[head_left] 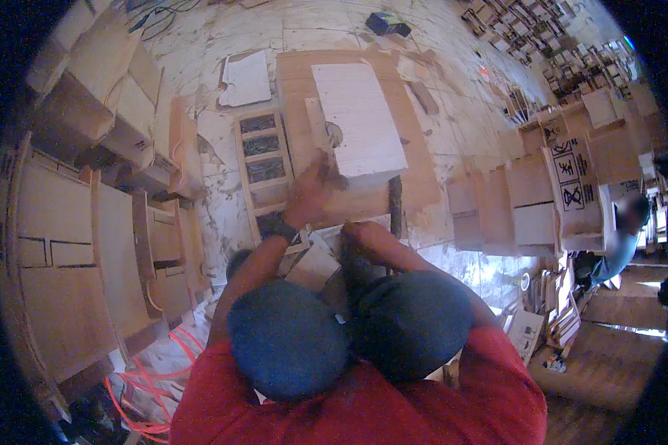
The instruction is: The person sits on the floor and uses a hammer to drive nails into a small wooden piece, repeatedly tapping and adjusting the piece to secure it.
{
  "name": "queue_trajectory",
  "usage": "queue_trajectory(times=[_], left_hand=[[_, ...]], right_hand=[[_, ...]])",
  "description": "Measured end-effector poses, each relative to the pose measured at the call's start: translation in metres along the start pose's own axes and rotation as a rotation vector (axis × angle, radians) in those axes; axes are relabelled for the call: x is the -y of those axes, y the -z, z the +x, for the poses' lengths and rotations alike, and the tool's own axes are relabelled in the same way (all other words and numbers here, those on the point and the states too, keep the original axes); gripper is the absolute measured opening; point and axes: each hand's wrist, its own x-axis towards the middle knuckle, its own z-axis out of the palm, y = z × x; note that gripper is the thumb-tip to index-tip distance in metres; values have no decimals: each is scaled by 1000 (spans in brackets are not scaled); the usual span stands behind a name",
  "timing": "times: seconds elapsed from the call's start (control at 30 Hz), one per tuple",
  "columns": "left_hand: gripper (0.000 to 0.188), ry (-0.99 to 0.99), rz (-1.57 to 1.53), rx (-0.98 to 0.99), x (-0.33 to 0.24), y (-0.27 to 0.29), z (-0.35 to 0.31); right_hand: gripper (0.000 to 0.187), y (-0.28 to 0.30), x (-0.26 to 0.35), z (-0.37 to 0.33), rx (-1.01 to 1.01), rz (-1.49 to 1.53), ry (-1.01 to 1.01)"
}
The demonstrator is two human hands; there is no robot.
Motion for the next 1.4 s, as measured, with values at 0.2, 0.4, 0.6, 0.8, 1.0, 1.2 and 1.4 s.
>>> queue_trajectory(times=[0.2, 0.4, 0.6, 0.8, 1.0, 1.2, 1.4], left_hand=[[75, 283, -207, -117, -76, 6, 3], [73, 42, 4, -117, -85, -1, 13], [74, 76, -222, -74, -63, -2, 12], [75, 58, -46, -163, -74, -15, 11], [73, 144, -201, -50, -80, -4, 13], [71, 214, -314, 17, -58, 5, 0], [62, -213, 165, -42, -39, 1, 20]], right_hand=[[19, -51, -5, 53, -194, 229, 319], [19, -19, -1, 21, 49, 113, 95], [20, 24, -34, -34, 103, 110, -125], [39, 61, -91, -54, -867, 937, -505], [48, 34, -60, -34, -752, 377, -463], [54, 54, -26, 11, -998, 660, -142], [61, 83, 2, 0, -686, 888, -167]])
